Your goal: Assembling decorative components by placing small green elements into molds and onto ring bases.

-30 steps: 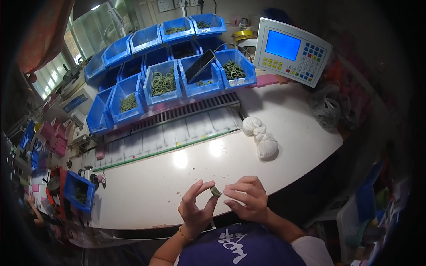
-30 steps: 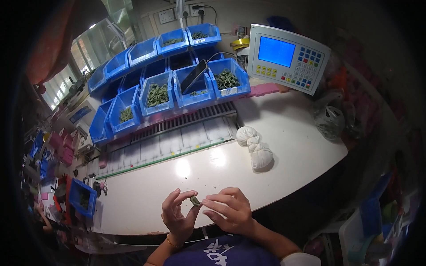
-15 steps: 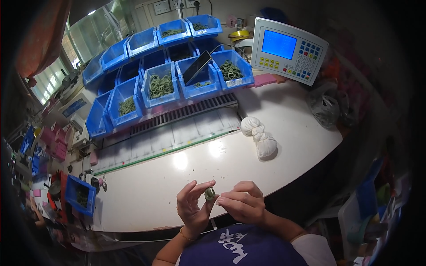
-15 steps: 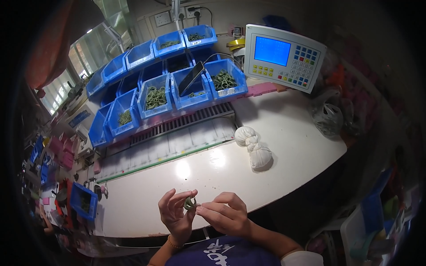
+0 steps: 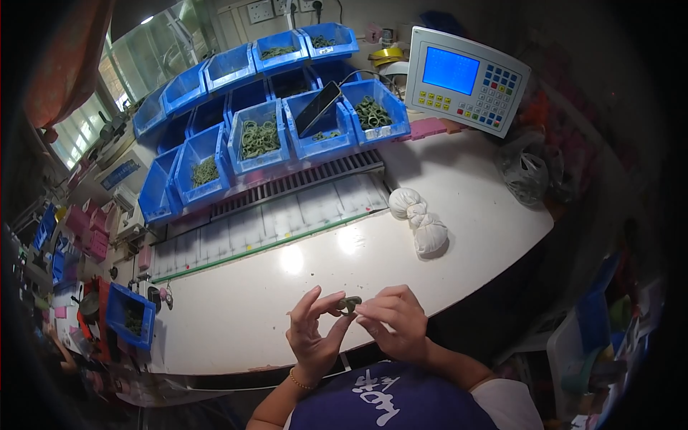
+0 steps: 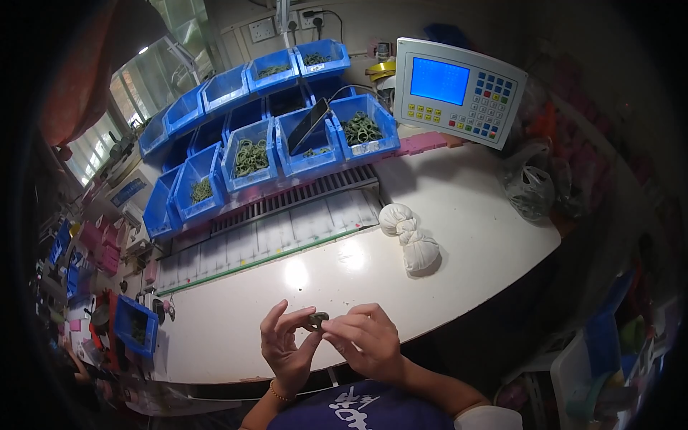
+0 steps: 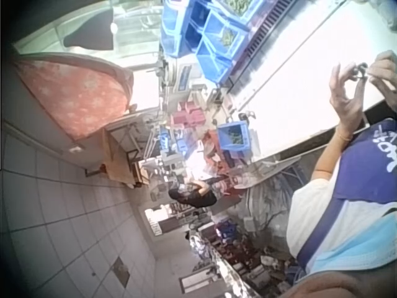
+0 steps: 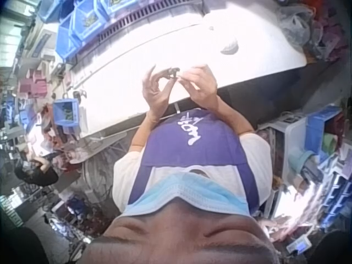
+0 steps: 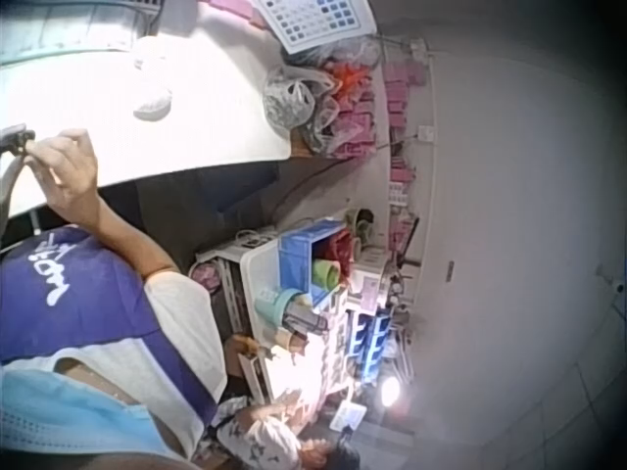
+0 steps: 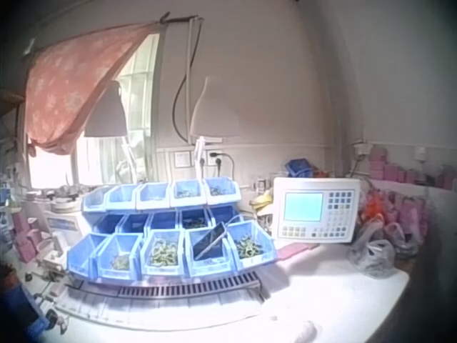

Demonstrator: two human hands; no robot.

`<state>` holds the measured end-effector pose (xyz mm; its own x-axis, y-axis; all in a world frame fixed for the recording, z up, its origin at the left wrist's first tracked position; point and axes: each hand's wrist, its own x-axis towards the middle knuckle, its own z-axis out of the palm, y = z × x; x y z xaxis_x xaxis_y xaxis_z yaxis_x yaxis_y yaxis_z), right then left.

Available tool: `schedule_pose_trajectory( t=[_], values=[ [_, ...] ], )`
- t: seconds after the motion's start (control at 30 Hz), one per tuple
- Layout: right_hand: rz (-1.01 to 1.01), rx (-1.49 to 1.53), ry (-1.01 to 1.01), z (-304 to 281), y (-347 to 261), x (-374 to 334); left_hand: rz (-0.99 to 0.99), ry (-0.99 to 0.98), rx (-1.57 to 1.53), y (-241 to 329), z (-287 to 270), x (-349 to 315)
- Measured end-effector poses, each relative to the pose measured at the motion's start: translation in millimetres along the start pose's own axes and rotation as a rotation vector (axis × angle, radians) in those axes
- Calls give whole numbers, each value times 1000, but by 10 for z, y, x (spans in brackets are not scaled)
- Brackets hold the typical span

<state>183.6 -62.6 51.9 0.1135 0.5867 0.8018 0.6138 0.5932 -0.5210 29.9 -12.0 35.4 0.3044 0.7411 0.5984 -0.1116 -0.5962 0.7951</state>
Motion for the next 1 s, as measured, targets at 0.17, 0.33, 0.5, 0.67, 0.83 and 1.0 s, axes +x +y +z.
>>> schedule_pose_trajectory(
  t=[0.17,0.33,0.5,0.67,0.83,1.0],
  values=[
    [149,94,-12,-57,25,13,-25,-10,24,-3,-17,-25],
    [277,180,17,-52,3,-41,-177,14,-117,73,-8,-24],
    [323,212,2,-35,31,-62,-596,90,-554,124,-22,30],
    [293,208,19,0,46,-23,-635,89,-613,139,-45,62],
    [299,184,-2,-25,67,-21,-643,85,-640,82,-32,79],
    [149,-247,-25,-81,409,-17,-669,120,-493,2,-64,27]
  ],
)
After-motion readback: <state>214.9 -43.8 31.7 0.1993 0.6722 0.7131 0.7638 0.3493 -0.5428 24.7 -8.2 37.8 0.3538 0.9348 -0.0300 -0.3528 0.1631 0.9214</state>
